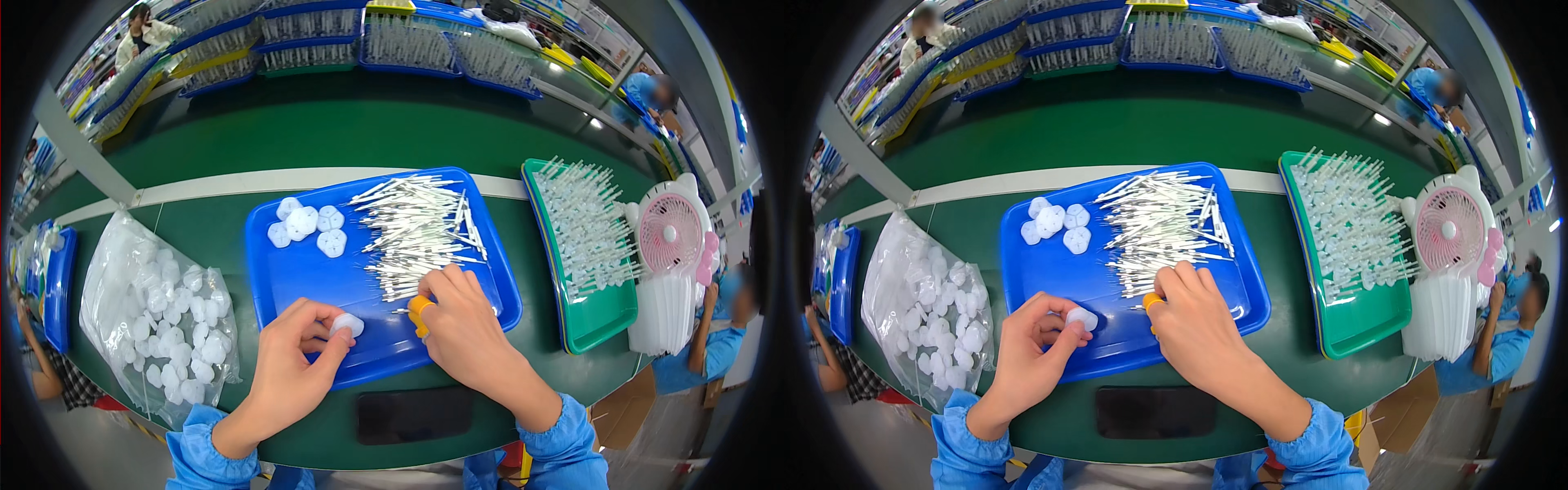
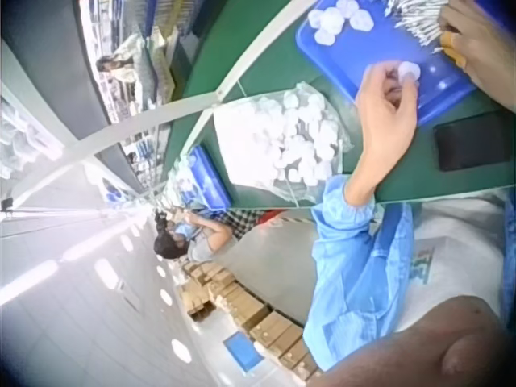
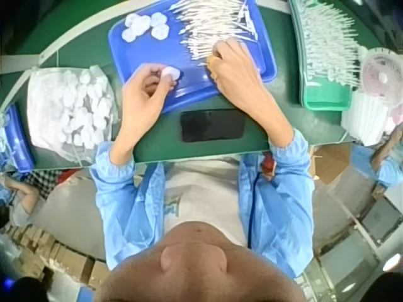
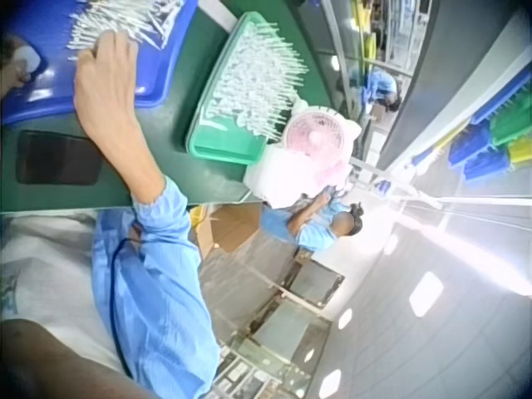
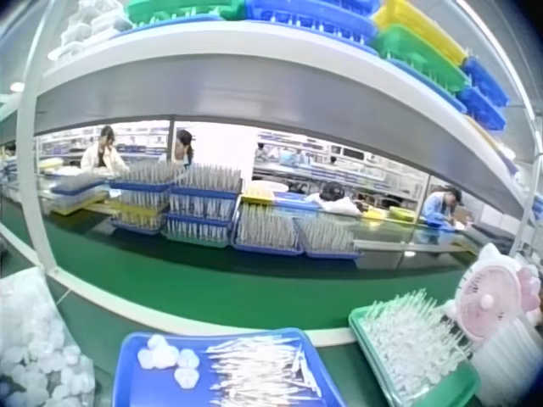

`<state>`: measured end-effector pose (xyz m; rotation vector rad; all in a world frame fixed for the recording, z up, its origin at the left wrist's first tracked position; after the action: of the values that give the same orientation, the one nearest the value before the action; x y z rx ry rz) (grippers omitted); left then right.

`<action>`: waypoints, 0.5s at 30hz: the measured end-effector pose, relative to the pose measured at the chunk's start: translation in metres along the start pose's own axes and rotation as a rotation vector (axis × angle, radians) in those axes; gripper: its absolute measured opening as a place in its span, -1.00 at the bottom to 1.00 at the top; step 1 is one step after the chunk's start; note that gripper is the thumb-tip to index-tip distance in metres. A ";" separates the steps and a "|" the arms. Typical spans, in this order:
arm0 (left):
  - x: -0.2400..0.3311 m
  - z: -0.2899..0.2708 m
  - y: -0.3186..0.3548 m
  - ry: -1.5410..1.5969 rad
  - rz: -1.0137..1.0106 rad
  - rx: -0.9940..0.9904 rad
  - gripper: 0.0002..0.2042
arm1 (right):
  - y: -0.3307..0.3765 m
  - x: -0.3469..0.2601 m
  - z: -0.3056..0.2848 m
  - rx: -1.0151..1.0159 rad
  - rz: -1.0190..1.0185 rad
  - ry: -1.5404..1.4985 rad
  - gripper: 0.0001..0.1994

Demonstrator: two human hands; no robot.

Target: The person assembles components by inserting plastic needles into round white holders by hand and placing the assembled pieces onto a tray.

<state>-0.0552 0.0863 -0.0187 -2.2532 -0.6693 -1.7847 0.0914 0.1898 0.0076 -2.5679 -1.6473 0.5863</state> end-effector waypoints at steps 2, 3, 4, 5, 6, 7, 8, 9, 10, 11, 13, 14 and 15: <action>-0.002 -0.002 0.003 0.000 -0.015 0.004 -0.88 | 0.005 -0.007 -0.006 0.028 -0.010 -0.088 -0.73; -0.004 0.000 0.005 0.055 -0.032 -0.024 -0.87 | 0.008 -0.011 -0.012 0.062 -0.003 -0.169 -0.70; -0.005 0.002 0.008 0.108 -0.048 -0.052 -0.87 | 0.009 -0.021 -0.014 0.056 -0.017 -0.175 -0.70; -0.007 0.005 0.007 0.115 -0.052 -0.053 -0.87 | 0.012 -0.025 -0.020 0.080 0.026 -0.297 -0.67; -0.010 0.011 0.007 0.189 -0.081 -0.085 -0.86 | 0.014 -0.026 -0.021 0.104 0.071 -0.419 -0.64; -0.010 0.015 0.008 0.259 -0.104 -0.114 -0.85 | 0.015 -0.029 -0.019 0.103 0.069 -0.419 -0.64; -0.010 0.016 0.008 0.259 -0.105 -0.113 -0.85 | 0.016 -0.032 -0.015 0.103 0.057 -0.436 -0.61; -0.009 0.016 0.008 0.264 -0.092 -0.107 -0.86 | 0.016 -0.035 -0.013 0.102 0.042 -0.458 -0.59; -0.008 0.015 0.008 0.270 -0.079 -0.102 -0.86 | 0.015 -0.036 -0.013 0.102 0.044 -0.460 -0.52; -0.008 0.014 0.008 0.267 -0.082 -0.101 -0.86 | 0.015 -0.036 -0.012 0.102 0.045 -0.464 -0.52; -0.002 0.012 0.007 0.160 0.000 -0.079 -0.86 | 0.017 -0.034 -0.010 0.075 0.051 -0.541 -0.51; -0.002 0.013 0.008 0.159 -0.003 -0.081 -0.86 | 0.017 -0.033 -0.011 0.075 0.054 -0.542 -0.51; 0.002 0.012 0.007 0.105 0.031 -0.073 -0.87 | 0.018 -0.032 -0.010 0.066 0.057 -0.532 -0.50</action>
<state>-0.0409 0.0857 -0.0185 -2.1841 -0.5549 -1.9261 0.0984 0.1556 0.0224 -2.5586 -1.6349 1.4009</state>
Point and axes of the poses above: each hand's wrist, its own y-axis away from the middle knuckle, its own z-axis out of the palm, x = y × z, the point moved 9 cm from there along -y, towards the middle knuckle, and after that the axes turned 5 degrees about x, right-handed, at the moved point
